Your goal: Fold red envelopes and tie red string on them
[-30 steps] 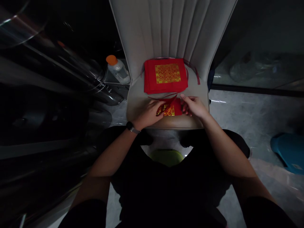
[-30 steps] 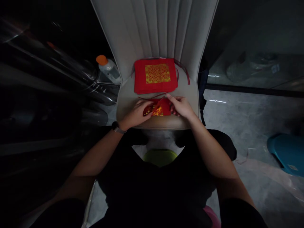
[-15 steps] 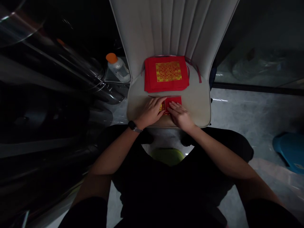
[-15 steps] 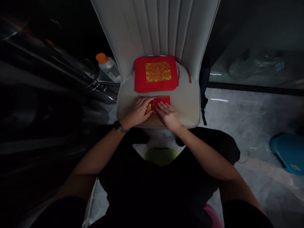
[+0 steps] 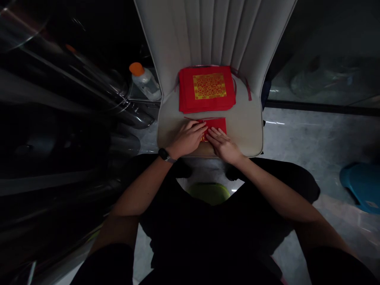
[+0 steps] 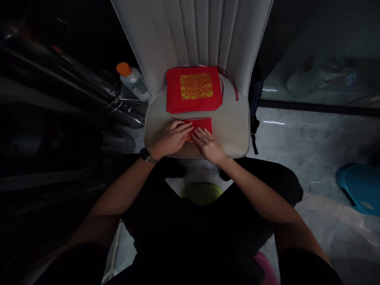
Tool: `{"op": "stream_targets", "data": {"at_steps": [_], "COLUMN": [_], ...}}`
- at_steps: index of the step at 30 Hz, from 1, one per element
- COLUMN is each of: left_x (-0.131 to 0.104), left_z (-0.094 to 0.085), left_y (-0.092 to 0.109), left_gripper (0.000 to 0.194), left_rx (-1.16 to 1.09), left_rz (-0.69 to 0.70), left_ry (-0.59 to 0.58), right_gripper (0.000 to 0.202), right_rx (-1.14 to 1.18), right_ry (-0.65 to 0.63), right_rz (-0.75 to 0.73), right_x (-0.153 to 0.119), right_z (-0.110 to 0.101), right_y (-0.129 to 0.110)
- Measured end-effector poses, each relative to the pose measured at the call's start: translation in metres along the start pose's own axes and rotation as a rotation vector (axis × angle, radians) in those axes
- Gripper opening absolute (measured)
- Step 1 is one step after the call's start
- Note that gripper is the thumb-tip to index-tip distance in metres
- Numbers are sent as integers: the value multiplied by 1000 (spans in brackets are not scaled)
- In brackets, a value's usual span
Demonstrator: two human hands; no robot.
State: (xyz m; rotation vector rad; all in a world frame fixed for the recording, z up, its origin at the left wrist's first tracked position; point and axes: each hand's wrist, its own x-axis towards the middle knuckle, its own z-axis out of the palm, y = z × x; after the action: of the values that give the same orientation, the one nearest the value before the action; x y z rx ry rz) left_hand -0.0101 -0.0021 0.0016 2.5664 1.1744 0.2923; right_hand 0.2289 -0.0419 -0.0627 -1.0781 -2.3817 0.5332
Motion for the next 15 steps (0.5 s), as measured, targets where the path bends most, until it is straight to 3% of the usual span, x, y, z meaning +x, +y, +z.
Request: {"op": "stream_targets", "data": {"at_steps": [10,15], "left_x": [3,6], "left_z": [-5,-6], "left_y": [10,10], "left_gripper": [44,44], "left_rx": [31,50], "left_rz": [-62,-61], "left_ry": [-31,-40], "right_gripper": [61,82], "right_rx": [-55,-101], "right_ry": [-124,-193], "right_rz": [-42,2], "right_x": [-1,-8], "right_z": [-21,-34], "right_y": [-4,-11]}}
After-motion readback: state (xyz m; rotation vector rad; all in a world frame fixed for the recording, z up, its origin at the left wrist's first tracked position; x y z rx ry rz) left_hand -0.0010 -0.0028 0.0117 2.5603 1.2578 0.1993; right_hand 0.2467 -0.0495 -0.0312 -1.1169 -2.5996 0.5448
